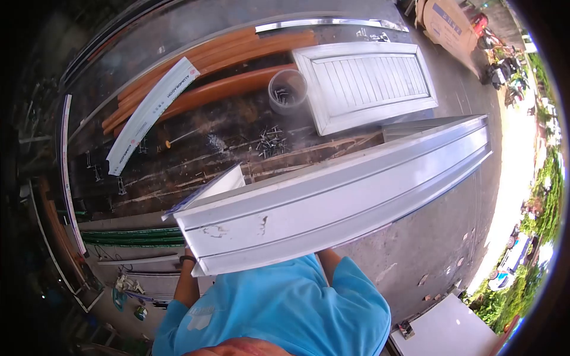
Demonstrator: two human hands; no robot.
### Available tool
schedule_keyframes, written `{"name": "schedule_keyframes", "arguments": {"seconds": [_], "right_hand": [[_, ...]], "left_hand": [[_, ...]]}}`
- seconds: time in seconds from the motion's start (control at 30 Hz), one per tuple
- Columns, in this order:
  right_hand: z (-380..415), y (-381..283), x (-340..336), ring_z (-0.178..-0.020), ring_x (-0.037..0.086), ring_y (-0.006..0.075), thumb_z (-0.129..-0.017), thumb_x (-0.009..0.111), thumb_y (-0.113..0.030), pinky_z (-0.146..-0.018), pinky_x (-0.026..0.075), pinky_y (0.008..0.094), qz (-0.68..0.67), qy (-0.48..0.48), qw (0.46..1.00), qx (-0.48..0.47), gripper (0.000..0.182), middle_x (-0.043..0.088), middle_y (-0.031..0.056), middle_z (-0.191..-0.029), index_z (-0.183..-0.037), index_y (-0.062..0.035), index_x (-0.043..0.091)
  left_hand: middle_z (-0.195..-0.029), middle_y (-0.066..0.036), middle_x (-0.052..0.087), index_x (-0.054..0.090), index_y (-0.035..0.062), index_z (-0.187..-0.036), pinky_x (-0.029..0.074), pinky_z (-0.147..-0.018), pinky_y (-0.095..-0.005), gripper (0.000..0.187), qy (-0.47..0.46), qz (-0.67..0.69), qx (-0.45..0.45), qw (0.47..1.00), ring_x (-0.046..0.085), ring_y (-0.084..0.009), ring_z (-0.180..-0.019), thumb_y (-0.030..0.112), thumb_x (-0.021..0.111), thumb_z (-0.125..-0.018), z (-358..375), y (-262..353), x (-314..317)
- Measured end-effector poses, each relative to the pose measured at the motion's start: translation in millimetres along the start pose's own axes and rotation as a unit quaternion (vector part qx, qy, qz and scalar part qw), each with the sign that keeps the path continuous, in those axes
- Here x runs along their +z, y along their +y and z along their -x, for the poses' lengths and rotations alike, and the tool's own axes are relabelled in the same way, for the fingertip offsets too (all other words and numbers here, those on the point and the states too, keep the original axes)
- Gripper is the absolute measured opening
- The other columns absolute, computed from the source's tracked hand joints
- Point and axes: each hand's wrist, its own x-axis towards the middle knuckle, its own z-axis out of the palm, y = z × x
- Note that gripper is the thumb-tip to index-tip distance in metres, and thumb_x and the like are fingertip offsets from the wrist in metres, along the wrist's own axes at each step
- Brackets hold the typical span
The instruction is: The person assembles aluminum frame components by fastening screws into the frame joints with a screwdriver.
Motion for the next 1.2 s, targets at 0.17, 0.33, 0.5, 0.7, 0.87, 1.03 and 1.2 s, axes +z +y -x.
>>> {"name": "schedule_keyframes", "arguments": {"seconds": [0.17, 0.33, 0.5, 0.7, 0.87, 1.03, 1.2], "right_hand": [[13.0, -66.8, -59.6, -0.123, 0.056, 0.0348, -0.088, 0.059, -0.069, -0.096, 0.047, 0.0545, -0.007, 0.063, 0.992, -0.114, 0.093, 0.053, 0.0175, -0.140, -0.153, -0.0054, 0.038], [39.5, -171.2, -153.3, -0.123, 0.056, 0.0340, -0.087, 0.061, -0.068, -0.097, 0.048, 0.0533, -0.001, 0.228, 0.921, -0.317, 0.094, 0.054, 0.0177, -0.140, -0.153, -0.0048, 0.038], [118.6, -322.1, -227.5, -0.122, 0.057, 0.0331, -0.087, 0.062, -0.068, -0.097, 0.048, 0.0522, -0.018, 0.373, 0.765, -0.525, 0.096, 0.054, 0.0180, -0.139, -0.154, -0.0042, 0.037], [184.7, -452.1, -256.7, -0.122, 0.058, 0.0321, -0.086, 0.064, -0.067, -0.098, 0.048, 0.0508, -0.052, 0.280, 0.765, -0.577, 0.097, 0.055, 0.0182, -0.138, -0.154, -0.0034, 0.037], [212.5, -413.7, -262.0, -0.121, 0.058, 0.0313, -0.085, 0.065, -0.066, -0.098, 0.048, 0.0497, -0.087, 0.182, 0.781, -0.591, 0.098, 0.055, 0.0185, -0.137, -0.154, -0.0028, 0.036], [267.2, -305.0, -277.5, -0.121, 0.059, 0.0304, -0.084, 0.066, -0.065, -0.099, 0.049, 0.0486, -0.131, 0.062, 0.800, -0.582, 0.100, 0.056, 0.0187, -0.137, -0.155, -0.0022, 0.035], [320.7, -246.0, -284.7, -0.121, 0.060, 0.0296, -0.083, 0.067, -0.065, -0.099, 0.049, 0.0474, -0.183, -0.063, 0.791, -0.581, 0.101, 0.056, 0.0190, -0.136, -0.155, -0.0015, 0.035]], "left_hand": [[-0.088, -0.008, 0.067, 0.062, 0.0020, -0.124, 0.052, -0.070, -0.0303, 0.041, 0.005, 0.189, -0.206, 0.960, 0.065, -0.0151, -0.078, 0.034, 0.065, -0.098, 78.2, -69.1, 40.3], [-0.091, -0.009, 0.067, 0.060, 0.0039, -0.128, 0.054, -0.072, -0.0307, 0.050, 0.042, 0.248, -0.223, 0.942, 0.066, -0.0160, -0.082, 0.045, 0.057, -0.100, 102.0, 4.9, 66.9], [-0.094, -0.009, 0.067, 0.057, 0.0058, -0.132, 0.056, -0.075, -0.0312, 0.060, 0.105, 0.302, -0.023, 0.947, 0.068, -0.0169, -0.085, 0.056, 0.048, -0.102, 58.0, 177.8, 42.0], [-0.118, -0.016, 0.063, 0.044, 0.0077, -0.148, 0.058, -0.091, -0.0377, 0.080, -0.111, 0.402, 0.104, 0.903, 0.066, -0.0266, -0.110, 0.071, 0.038, -0.099, 47.7, 349.9, -7.7], [-0.146, -0.022, 0.051, 0.034, 0.0053, -0.155, 0.054, -0.104, -0.0480, 0.094, -0.305, 0.493, 0.172, 0.796, 0.058, -0.0310, -0.129, 0.078, 0.030, -0.096, -8.4, 287.3, 40.4], [-0.144, -0.024, 0.052, 0.042, 0.0115, -0.146, 0.057, -0.099, -0.0512, 0.087, -0.374, 0.497, 0.027, 0.783, 0.061, -0.0375, -0.125, 0.080, 0.034, -0.093, 58.3, 374.4, 1.6], [-0.133, -0.023, 0.058, 0.041, 0.0125, -0.140, 0.063, -0.091, -0.0442, 0.061, -0.336, 0.342, 0.073, 0.875, 0.072, -0.0333, -0.106, 0.059, 0.048, -0.101, 73.1, 378.8, -24.0]]}}
